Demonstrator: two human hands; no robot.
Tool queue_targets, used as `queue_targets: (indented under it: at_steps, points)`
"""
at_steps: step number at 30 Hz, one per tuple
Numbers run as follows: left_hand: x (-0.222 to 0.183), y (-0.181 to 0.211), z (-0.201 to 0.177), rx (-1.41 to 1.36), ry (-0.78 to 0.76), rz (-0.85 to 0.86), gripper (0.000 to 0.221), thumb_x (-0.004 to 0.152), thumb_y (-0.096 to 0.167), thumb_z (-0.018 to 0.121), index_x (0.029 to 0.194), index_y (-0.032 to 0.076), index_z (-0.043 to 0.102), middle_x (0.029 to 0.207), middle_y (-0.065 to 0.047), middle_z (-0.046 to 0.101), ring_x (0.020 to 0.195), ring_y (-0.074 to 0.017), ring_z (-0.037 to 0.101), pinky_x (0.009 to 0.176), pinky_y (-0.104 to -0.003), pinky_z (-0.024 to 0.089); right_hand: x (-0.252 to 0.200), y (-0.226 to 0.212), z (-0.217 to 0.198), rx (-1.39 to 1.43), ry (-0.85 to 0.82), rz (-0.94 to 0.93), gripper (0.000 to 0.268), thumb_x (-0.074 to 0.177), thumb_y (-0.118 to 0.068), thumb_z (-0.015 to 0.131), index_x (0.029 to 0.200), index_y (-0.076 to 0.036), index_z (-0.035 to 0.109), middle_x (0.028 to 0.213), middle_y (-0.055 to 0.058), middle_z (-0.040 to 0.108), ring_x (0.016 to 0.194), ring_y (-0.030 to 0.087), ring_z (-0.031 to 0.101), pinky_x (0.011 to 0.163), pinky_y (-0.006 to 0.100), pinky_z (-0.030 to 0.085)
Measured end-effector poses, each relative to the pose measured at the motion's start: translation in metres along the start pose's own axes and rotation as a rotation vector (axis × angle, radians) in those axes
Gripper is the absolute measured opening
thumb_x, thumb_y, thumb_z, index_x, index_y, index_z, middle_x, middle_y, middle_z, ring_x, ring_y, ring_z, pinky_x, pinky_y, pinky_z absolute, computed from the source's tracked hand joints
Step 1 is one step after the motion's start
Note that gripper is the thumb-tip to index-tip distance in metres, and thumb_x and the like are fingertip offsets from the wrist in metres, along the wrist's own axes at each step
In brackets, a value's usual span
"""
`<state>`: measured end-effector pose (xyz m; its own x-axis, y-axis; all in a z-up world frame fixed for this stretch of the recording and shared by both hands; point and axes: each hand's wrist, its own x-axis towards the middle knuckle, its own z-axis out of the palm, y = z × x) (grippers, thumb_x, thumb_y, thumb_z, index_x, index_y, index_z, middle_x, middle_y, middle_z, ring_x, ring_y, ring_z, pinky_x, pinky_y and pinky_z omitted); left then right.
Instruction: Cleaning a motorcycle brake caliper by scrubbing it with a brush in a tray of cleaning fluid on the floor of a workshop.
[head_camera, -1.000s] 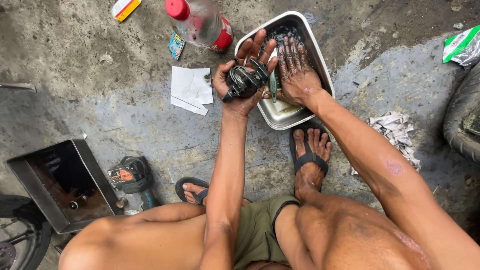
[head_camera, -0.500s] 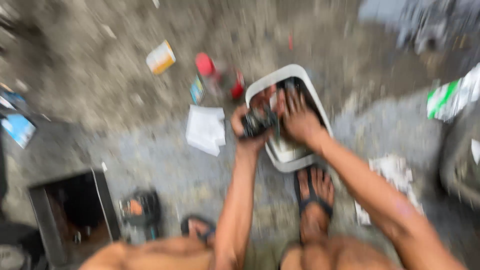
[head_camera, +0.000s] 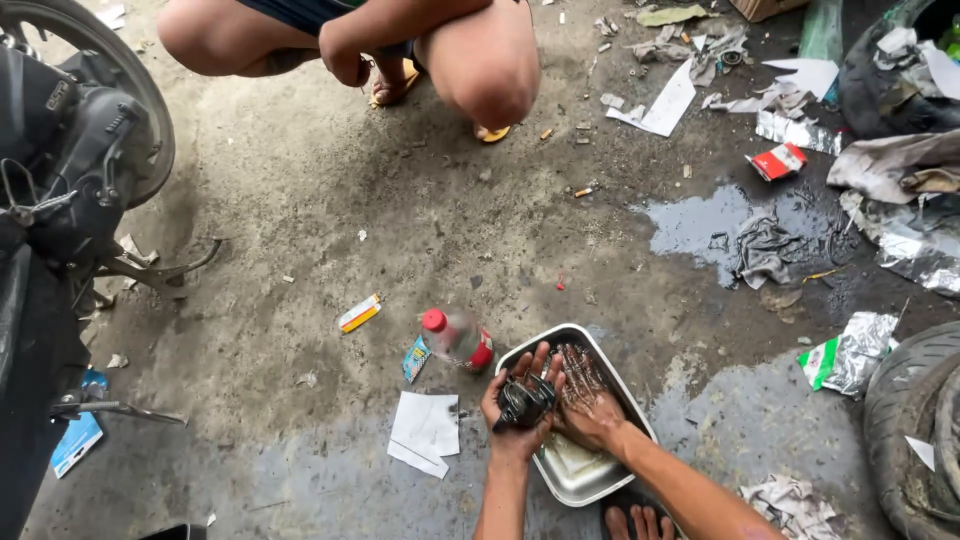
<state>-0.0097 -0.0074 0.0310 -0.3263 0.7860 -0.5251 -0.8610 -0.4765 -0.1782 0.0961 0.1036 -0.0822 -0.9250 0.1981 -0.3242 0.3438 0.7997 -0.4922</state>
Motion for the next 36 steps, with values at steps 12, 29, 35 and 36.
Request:
queue_targets:
  at_steps: [12, 29, 35, 36]
  points:
    - [0.001, 0.002, -0.004, -0.032, 0.006, -0.010, 0.048, 0.096, 0.030, 0.049, 0.124, -0.003, 0.068, 0.148, -0.027, 0.062, 0.141, -0.0520, 0.053, 0.111, -0.061, 0.047, 0.010, 0.011, 0.013, -0.136, 0.069, -0.032, 0.057, 0.107, -0.032, 0.033, 0.159, -0.008, 0.037, 0.163, 0.025, 0.035, 0.151, 0.039, 0.035, 0.127, 0.053, 0.025]
    - [0.009, 0.007, -0.020, -0.041, -0.068, -0.046, 0.049, 0.096, 0.032, 0.049, 0.123, -0.003, 0.069, 0.153, -0.025, 0.058, 0.148, -0.0499, 0.046, 0.114, -0.060, 0.045, 0.008, 0.012, 0.013, -0.255, -0.157, 0.005, 0.038, 0.113, -0.032, 0.030, 0.131, -0.011, 0.056, 0.132, 0.023, 0.062, 0.116, 0.028, 0.064, 0.107, 0.049, 0.052]
    - [0.008, 0.006, -0.021, -0.054, -0.070, -0.060, 0.047, 0.094, 0.030, 0.050, 0.123, -0.003, 0.068, 0.154, -0.024, 0.058, 0.148, -0.0492, 0.046, 0.112, -0.061, 0.046, 0.012, 0.027, 0.035, -0.471, 0.012, -0.081, 0.051, 0.108, -0.027, 0.039, 0.151, 0.000, 0.044, 0.149, 0.029, 0.051, 0.132, 0.037, 0.054, 0.115, 0.051, 0.044]
    - [0.008, 0.005, -0.020, -0.040, -0.064, -0.048, 0.047, 0.094, 0.030, 0.050, 0.123, -0.003, 0.068, 0.155, -0.024, 0.057, 0.148, -0.0493, 0.046, 0.112, -0.061, 0.046, 0.011, 0.029, 0.034, -0.463, -0.025, -0.074, 0.047, 0.107, -0.028, 0.043, 0.148, -0.006, 0.048, 0.144, 0.025, 0.057, 0.123, 0.032, 0.061, 0.109, 0.049, 0.050]
